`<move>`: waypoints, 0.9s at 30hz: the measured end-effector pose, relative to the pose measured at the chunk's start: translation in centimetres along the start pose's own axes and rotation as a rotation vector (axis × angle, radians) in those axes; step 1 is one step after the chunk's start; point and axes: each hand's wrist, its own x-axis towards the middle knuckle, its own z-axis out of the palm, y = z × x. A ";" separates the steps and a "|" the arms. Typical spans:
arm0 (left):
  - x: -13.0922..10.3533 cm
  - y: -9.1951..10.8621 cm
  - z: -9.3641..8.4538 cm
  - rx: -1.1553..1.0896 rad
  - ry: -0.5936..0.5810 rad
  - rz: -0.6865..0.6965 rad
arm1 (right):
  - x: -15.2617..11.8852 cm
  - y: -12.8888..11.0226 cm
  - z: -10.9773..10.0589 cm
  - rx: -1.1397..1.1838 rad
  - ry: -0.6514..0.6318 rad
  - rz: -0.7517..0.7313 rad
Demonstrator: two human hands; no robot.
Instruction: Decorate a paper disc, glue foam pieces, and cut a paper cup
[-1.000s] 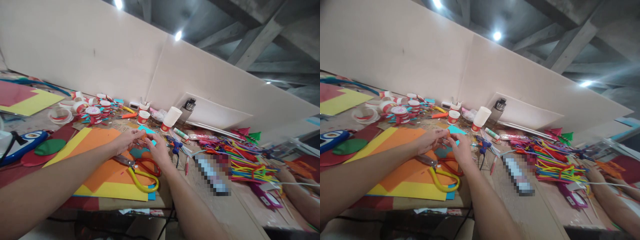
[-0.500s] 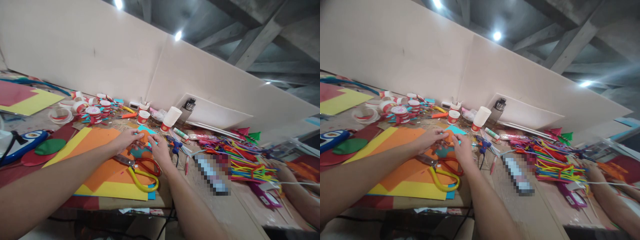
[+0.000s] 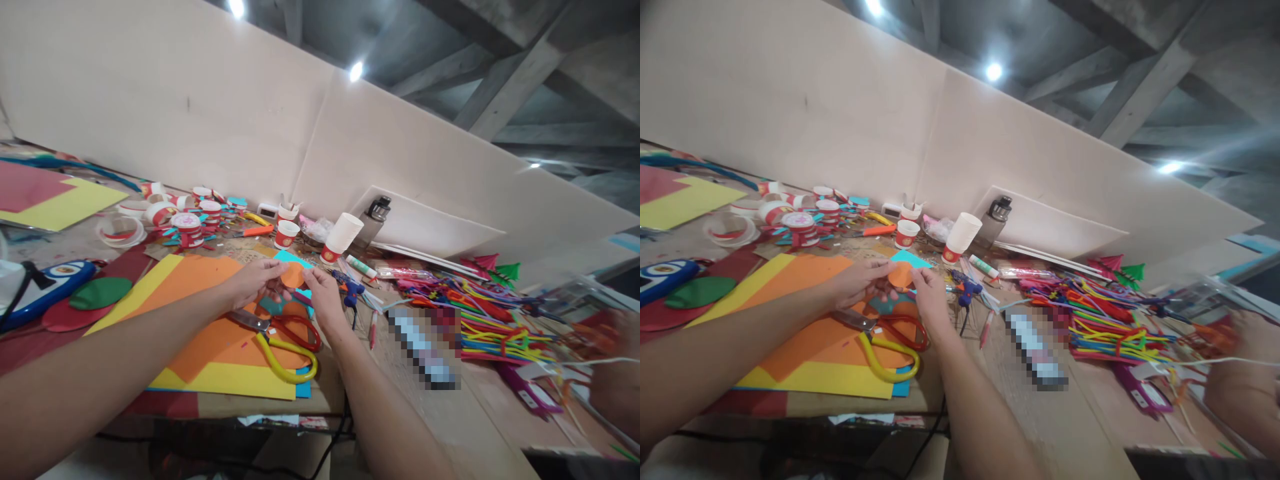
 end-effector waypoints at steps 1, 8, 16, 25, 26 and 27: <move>-0.1 0.1 0.2 -0.015 0.006 0.000 | 0.0 -0.1 0.0 -0.006 0.003 -0.002; -0.2 0.7 0.4 0.002 0.111 -0.022 | -0.2 -0.5 0.2 -0.025 0.030 0.027; 0.3 1.5 -1.0 -0.088 0.346 0.158 | -0.1 0.7 0.0 -0.584 0.031 -0.157; 0.0 1.5 -0.6 -0.036 0.353 0.138 | 0.7 2.5 1.2 -1.147 -0.106 -0.206; 0.0 1.5 -0.6 -0.031 0.355 0.143 | 0.9 2.5 1.2 -1.118 -0.075 -0.210; 0.0 1.5 -0.6 -0.027 0.352 0.146 | 1.1 2.5 1.1 -1.077 -0.038 -0.207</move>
